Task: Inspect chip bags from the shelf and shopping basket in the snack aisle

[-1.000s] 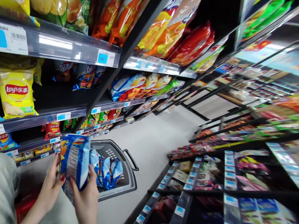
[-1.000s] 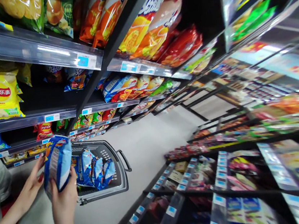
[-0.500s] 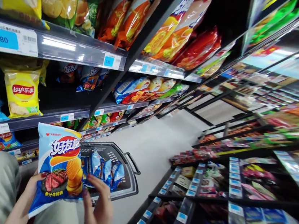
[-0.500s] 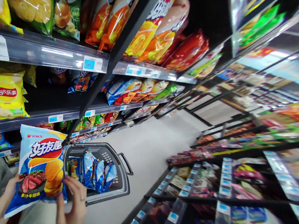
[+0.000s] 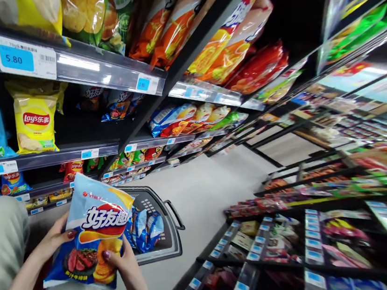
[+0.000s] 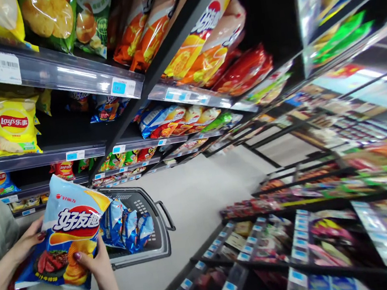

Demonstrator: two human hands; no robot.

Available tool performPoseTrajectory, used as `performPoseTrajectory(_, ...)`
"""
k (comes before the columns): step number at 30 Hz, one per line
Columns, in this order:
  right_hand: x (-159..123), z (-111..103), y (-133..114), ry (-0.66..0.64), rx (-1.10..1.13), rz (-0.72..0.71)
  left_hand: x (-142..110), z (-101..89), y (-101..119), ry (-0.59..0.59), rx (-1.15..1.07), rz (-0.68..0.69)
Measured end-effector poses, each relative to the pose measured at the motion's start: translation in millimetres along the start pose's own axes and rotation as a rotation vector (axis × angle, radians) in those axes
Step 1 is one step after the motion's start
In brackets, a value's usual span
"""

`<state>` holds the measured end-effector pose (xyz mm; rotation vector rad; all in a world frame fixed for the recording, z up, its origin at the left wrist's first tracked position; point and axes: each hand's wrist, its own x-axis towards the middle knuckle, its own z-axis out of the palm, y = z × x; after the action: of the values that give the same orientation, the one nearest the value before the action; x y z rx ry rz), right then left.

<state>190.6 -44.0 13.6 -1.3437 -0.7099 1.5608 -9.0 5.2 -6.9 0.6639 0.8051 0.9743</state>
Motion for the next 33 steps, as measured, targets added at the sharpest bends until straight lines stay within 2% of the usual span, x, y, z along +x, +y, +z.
performPoseTrajectory(2, -1, -9, -1, -0.001, -0.103, -0.03, 0, -4.8, 12, -0.027, 0.097, 0.143)
performPoseTrajectory(4, -4, -20, -6, -0.051, -0.244, -0.024, -4, -7.9, 27, 0.024, 0.255, 0.307)
performPoseTrajectory(7, -10, -31, -27, -0.148, -0.61, 0.003, -15, -7.8, 52, 0.109, 0.699, 0.452)
performPoseTrajectory(9, -13, -30, -47, -0.218, -0.863, 0.006, -23, -4.5, 63, 0.053, 0.953, 0.413)
performPoseTrajectory(11, -16, -23, -67, -0.326, -1.022, -0.025, -29, -0.5, 68, -0.039, 1.039, 0.318)
performPoseTrajectory(14, -14, -9, -88, -0.526, -1.143, -0.101, -32, 2.5, 63, -0.125, 0.949, 0.191)
performPoseTrajectory(17, -8, -1, -96, -0.668, -1.237, -0.141, -31, 1.5, 55, -0.031, 0.739, 0.064)
performPoseTrajectory(19, -5, 1, -96, -0.703, -1.252, -0.17, -29, 1.7, 53, 0.011, 0.596, 0.021)
performPoseTrajectory(22, -3, -3, -96, -0.642, -1.193, -0.232, -24, 4.1, 55, -0.123, 0.469, 0.052)
performPoseTrajectory(24, -2, -11, -96, -0.594, -1.101, -0.206, -22, 4.5, 56, -0.143, 0.379, 0.066)
performPoseTrajectory(28, 2, -41, -87, -0.478, -0.776, -0.061, -20, -1.9, 50, 0.05, 0.176, 0.022)
performPoseTrajectory(31, 6, -61, -71, -0.218, -0.651, -0.124, -21, -7.8, 43, 0.143, 0.143, 0.039)
performPoseTrajectory(33, 9, -68, -58, -0.053, -0.632, -0.179, -21, -9.9, 40, 0.171, 0.16, 0.082)
